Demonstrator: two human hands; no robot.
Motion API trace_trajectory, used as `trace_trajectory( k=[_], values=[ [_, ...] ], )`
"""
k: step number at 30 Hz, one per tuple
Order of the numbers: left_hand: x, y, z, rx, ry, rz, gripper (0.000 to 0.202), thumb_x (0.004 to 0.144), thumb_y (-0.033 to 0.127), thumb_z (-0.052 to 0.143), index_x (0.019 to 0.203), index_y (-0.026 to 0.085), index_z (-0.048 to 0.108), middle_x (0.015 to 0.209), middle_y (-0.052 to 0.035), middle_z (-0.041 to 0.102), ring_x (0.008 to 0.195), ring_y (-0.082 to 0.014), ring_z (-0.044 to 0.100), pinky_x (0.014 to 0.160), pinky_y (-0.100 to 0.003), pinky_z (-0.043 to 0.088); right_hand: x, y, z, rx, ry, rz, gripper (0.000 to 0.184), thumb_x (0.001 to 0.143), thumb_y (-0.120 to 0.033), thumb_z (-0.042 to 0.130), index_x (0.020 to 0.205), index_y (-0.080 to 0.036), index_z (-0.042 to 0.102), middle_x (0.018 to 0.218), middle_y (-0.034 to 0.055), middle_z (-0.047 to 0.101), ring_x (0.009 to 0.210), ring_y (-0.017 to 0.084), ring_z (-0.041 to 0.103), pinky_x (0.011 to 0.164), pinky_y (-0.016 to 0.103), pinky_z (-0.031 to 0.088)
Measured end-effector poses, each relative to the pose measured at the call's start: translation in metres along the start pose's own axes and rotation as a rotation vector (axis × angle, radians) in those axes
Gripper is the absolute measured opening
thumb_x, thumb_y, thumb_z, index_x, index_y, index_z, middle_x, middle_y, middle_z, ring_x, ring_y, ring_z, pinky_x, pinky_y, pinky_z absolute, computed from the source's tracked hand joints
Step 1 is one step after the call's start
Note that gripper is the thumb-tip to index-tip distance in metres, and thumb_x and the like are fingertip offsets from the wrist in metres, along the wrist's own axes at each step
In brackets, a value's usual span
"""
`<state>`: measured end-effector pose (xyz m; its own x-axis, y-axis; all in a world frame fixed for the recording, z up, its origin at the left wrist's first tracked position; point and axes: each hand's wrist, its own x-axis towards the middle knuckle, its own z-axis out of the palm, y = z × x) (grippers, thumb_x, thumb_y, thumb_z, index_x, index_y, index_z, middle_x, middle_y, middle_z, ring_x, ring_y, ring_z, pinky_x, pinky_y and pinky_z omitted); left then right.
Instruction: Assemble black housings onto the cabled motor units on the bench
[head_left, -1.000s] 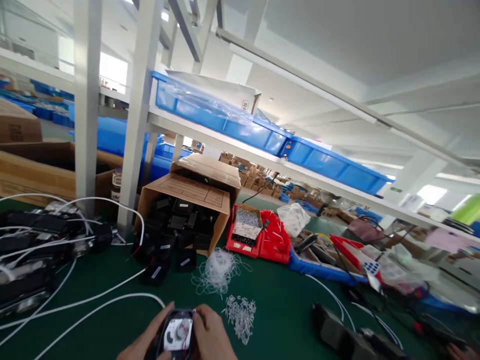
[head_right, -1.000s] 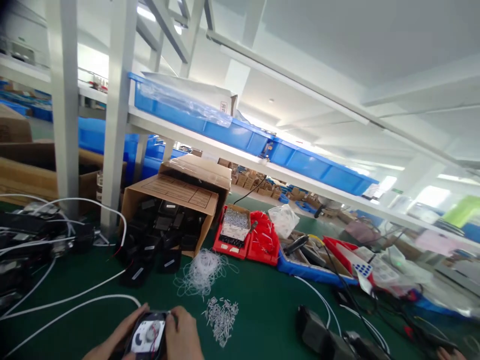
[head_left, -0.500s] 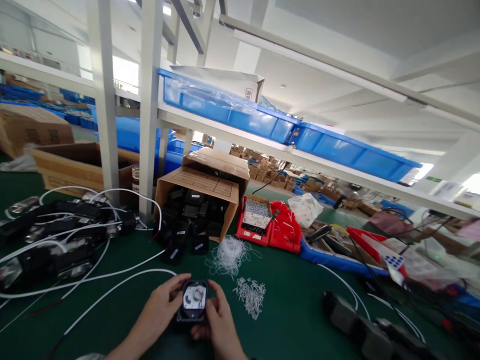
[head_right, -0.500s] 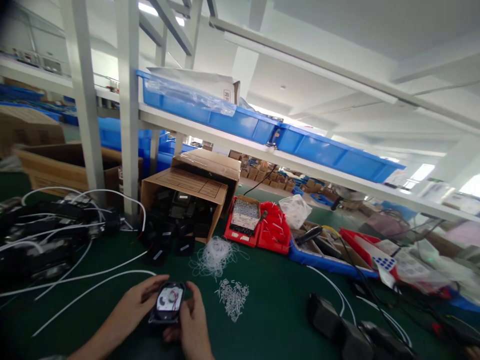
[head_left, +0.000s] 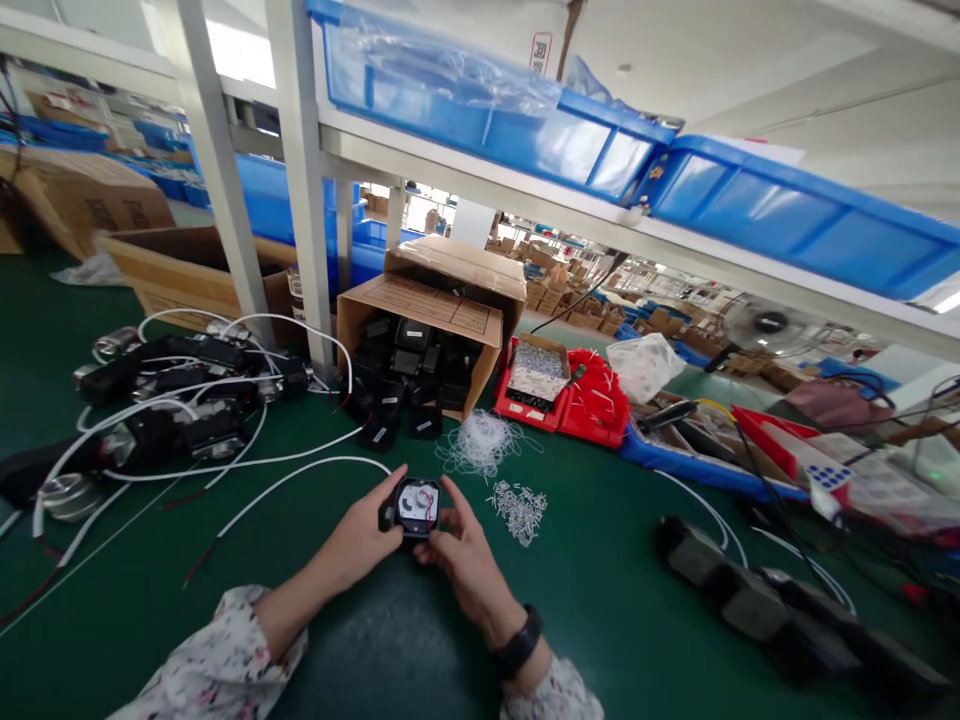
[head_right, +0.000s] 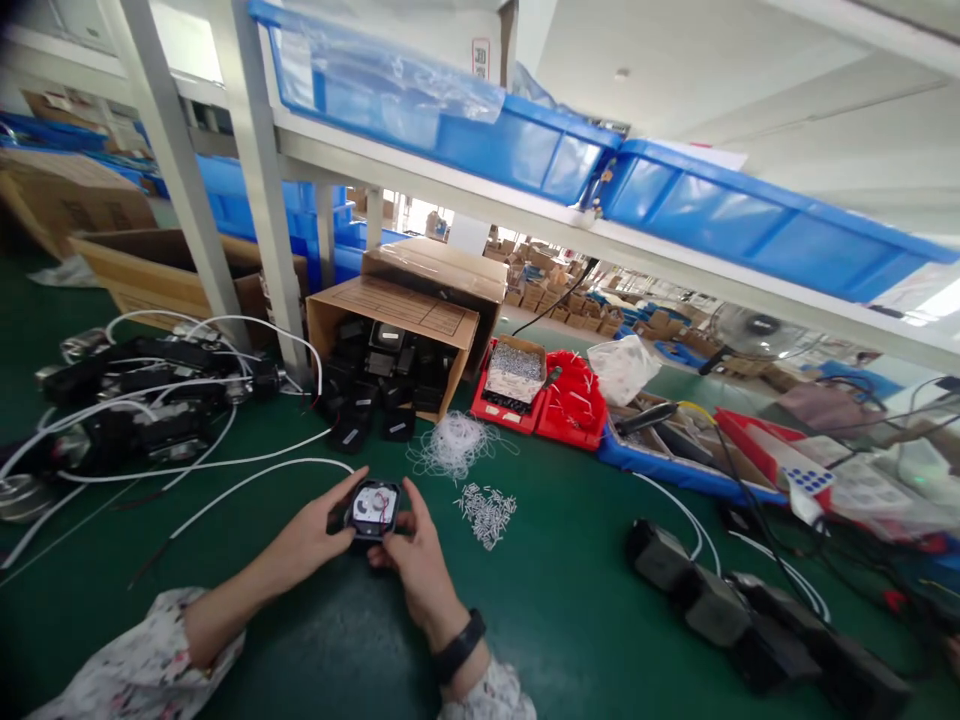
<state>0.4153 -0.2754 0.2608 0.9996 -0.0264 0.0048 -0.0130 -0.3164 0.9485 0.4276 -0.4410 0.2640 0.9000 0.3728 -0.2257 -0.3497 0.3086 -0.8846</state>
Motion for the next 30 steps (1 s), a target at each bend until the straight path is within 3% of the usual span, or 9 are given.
trace_trajectory(
  k=[6,8,11,14,17,20,26,28,30],
  values=[
    [-0.003,0.011,0.001,0.113,0.025,0.010,0.075,0.070,0.021,0.057,0.140,0.015,0.028,0.138,-0.0111,0.043,0.126,-0.0256,0.042,0.106,-0.043,0.032,-0.002,-0.002,-0.008,-0.069,-0.033,0.011,0.086,0.066,-0.018,0.064,0.140,-0.023,0.021,0.092,0.0023,0.057,0.064,0.012,0.061,0.059,0.025,0.046],
    [-0.004,0.009,0.000,0.184,0.028,0.041,0.076,0.071,0.024,0.060,0.140,0.017,0.028,0.138,-0.0113,0.043,0.126,-0.0273,0.041,0.106,-0.044,0.031,0.003,-0.019,-0.019,-0.308,-0.189,0.027,0.082,0.071,-0.021,0.063,0.141,-0.024,0.020,0.096,0.0041,0.058,0.069,0.014,0.062,0.062,0.028,0.048],
    [-0.003,-0.001,0.000,0.214,0.025,0.113,0.078,0.073,0.026,0.061,0.141,0.020,0.025,0.135,-0.0109,0.046,0.125,-0.0271,0.042,0.105,-0.043,0.032,0.031,-0.052,-0.029,-0.998,-0.237,-0.189,0.043,0.083,-0.023,0.054,0.126,-0.018,0.048,0.094,0.0066,0.062,0.079,0.018,0.060,0.071,0.032,0.048],
    [0.002,-0.015,0.001,0.192,0.042,0.158,0.079,0.072,0.027,0.062,0.141,0.021,0.025,0.136,-0.0105,0.045,0.124,-0.0269,0.041,0.106,-0.041,0.032,0.080,-0.069,-0.015,-1.479,-0.009,-0.518,0.024,0.087,-0.016,0.048,0.109,-0.014,0.059,0.098,0.0109,0.061,0.092,0.021,0.056,0.082,0.037,0.044],
    [0.006,-0.022,-0.002,0.153,0.038,0.147,0.080,0.070,0.028,0.066,0.140,0.024,0.028,0.136,-0.0099,0.045,0.125,-0.0286,0.041,0.106,-0.042,0.032,0.128,-0.067,0.013,-1.604,-0.077,-0.613,0.024,0.075,-0.010,0.063,0.099,-0.016,0.062,0.103,0.0105,0.059,0.107,0.024,0.047,0.091,0.039,0.038],
    [0.005,-0.023,-0.006,0.107,-0.012,0.132,0.084,0.065,0.029,0.071,0.139,0.027,0.031,0.132,-0.0096,0.048,0.122,-0.0298,0.043,0.103,-0.042,0.035,0.148,-0.065,0.026,-1.616,-0.106,-0.612,0.005,0.075,-0.010,0.063,0.077,-0.015,0.062,0.086,0.0077,0.061,0.096,0.022,0.051,0.087,0.035,0.039],
    [0.002,-0.017,-0.011,0.055,-0.048,0.100,0.085,0.062,0.026,0.073,0.137,0.028,0.033,0.131,-0.0084,0.048,0.121,-0.0289,0.043,0.103,-0.042,0.035,0.066,-0.064,-0.039,-1.348,0.155,-0.481,0.045,0.095,-0.043,0.025,0.081,-0.016,0.058,0.079,0.0073,0.058,0.071,0.019,0.052,0.065,0.029,0.043],
    [0.004,-0.017,-0.010,0.043,-0.037,0.065,0.085,0.061,0.024,0.074,0.136,0.029,0.033,0.132,-0.0070,0.047,0.122,-0.0284,0.043,0.103,-0.042,0.035,0.022,-0.050,-0.067,-0.859,0.277,-0.183,0.048,0.087,-0.058,0.036,0.076,-0.017,0.057,0.072,0.0049,0.056,0.063,0.018,0.052,0.058,0.028,0.043],
    [0.006,-0.017,-0.010,0.045,-0.026,0.053,0.084,0.060,0.023,0.074,0.134,0.028,0.036,0.132,-0.0067,0.047,0.122,-0.0286,0.042,0.103,-0.042,0.034,-0.012,-0.031,-0.083,-0.722,0.255,0.047,0.048,0.081,-0.064,0.044,0.069,-0.018,0.054,0.064,0.0033,0.053,0.059,0.018,0.050,0.054,0.029,0.042]
  ],
)
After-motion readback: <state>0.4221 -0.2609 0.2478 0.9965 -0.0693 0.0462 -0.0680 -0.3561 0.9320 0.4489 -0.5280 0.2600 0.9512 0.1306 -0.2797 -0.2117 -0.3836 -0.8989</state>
